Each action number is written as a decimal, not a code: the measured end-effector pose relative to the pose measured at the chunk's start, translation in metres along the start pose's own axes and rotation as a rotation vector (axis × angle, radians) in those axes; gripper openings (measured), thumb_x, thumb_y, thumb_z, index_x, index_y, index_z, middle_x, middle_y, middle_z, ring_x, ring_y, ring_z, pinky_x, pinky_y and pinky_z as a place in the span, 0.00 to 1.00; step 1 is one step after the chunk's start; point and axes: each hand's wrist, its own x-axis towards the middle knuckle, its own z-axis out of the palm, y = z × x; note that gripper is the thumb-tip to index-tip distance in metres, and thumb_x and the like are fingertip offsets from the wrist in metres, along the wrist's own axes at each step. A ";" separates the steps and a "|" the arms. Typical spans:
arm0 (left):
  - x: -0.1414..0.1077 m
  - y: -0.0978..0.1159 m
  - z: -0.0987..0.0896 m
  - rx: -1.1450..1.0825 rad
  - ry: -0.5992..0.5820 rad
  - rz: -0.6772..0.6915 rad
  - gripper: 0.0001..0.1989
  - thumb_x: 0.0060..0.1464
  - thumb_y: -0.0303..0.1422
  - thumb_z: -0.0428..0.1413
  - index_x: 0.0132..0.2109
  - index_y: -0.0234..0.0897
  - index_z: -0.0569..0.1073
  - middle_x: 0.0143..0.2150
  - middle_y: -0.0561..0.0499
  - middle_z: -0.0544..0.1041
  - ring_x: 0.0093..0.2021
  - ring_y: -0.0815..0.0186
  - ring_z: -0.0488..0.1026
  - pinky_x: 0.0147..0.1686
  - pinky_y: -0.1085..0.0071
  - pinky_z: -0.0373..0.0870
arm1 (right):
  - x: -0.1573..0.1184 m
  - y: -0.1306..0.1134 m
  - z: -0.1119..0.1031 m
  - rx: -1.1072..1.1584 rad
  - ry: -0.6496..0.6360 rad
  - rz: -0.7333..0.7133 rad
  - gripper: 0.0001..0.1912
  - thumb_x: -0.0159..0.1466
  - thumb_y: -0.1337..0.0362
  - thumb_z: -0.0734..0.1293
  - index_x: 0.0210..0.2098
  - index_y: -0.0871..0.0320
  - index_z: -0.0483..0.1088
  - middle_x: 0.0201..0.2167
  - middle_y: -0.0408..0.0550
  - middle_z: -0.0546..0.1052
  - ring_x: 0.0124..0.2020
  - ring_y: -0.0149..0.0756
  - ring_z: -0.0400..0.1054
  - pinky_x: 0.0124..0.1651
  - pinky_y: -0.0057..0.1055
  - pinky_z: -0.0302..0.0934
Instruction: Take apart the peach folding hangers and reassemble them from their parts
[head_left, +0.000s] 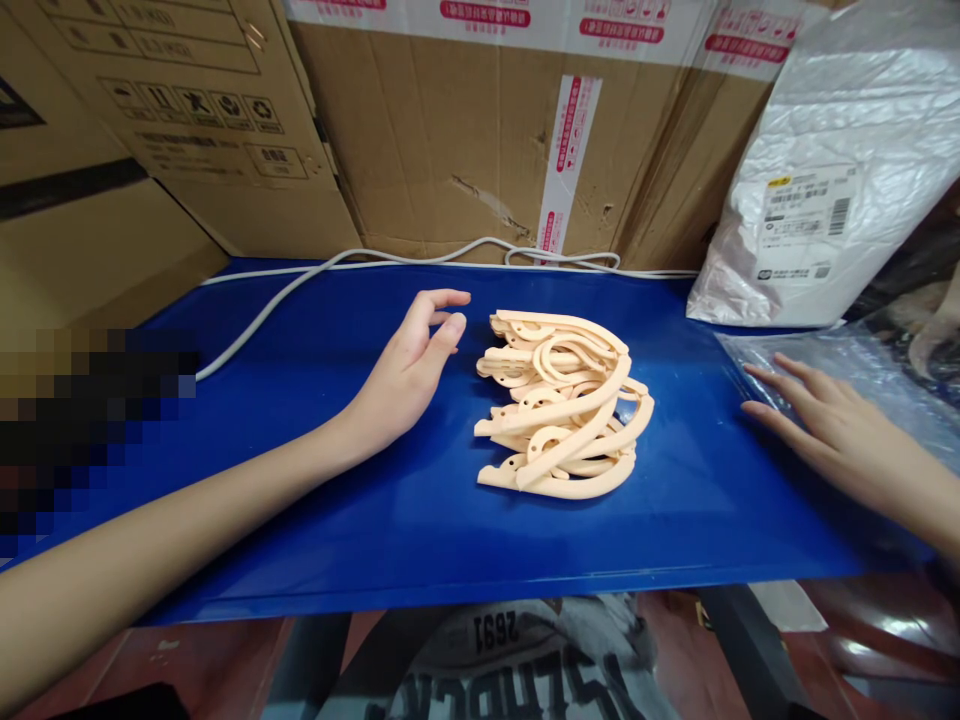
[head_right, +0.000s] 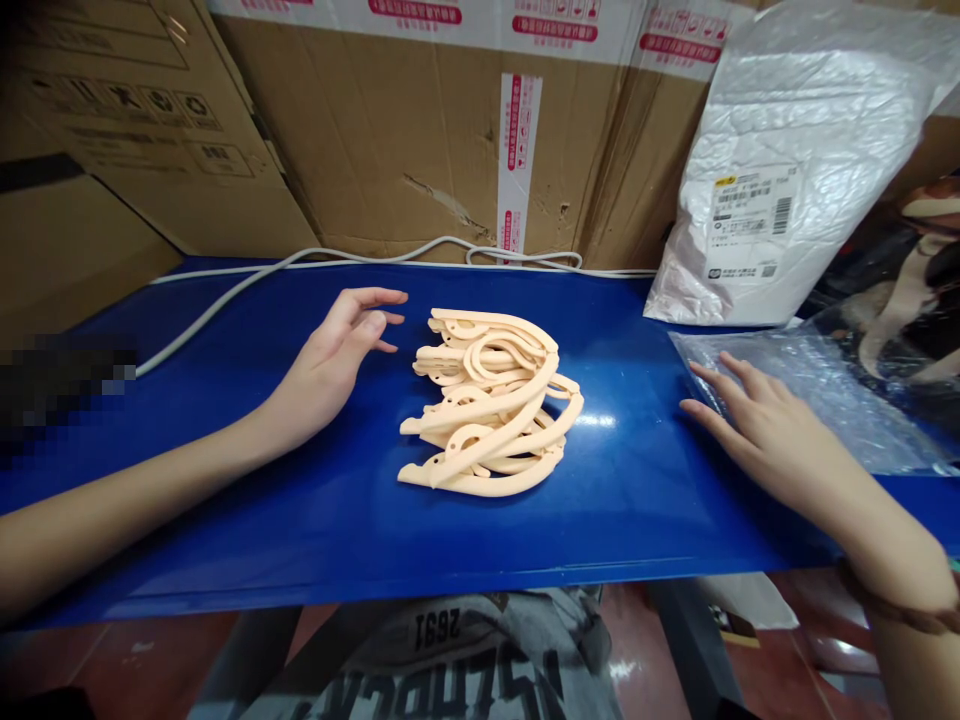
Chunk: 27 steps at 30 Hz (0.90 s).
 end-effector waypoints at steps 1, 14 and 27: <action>0.000 0.000 0.000 -0.001 -0.003 0.000 0.19 0.68 0.45 0.46 0.58 0.39 0.66 0.63 0.44 0.69 0.59 0.58 0.68 0.55 0.59 0.70 | 0.002 0.002 0.004 0.046 -0.037 -0.021 0.30 0.68 0.54 0.53 0.65 0.59 0.62 0.65 0.64 0.66 0.70 0.49 0.54 0.67 0.47 0.55; 0.005 -0.001 -0.003 0.068 -0.019 -0.023 0.21 0.68 0.46 0.44 0.58 0.38 0.65 0.61 0.43 0.69 0.60 0.57 0.68 0.61 0.55 0.65 | 0.004 0.007 -0.005 -0.193 -0.013 0.094 0.30 0.71 0.59 0.52 0.68 0.65 0.59 0.67 0.67 0.63 0.67 0.55 0.59 0.64 0.49 0.57; 0.016 -0.033 -0.013 0.759 -0.389 0.075 0.31 0.69 0.44 0.40 0.70 0.31 0.59 0.74 0.38 0.55 0.74 0.50 0.50 0.70 0.46 0.51 | 0.113 -0.106 -0.022 0.076 0.022 -0.457 0.25 0.71 0.59 0.54 0.64 0.63 0.64 0.62 0.61 0.70 0.59 0.53 0.68 0.59 0.48 0.63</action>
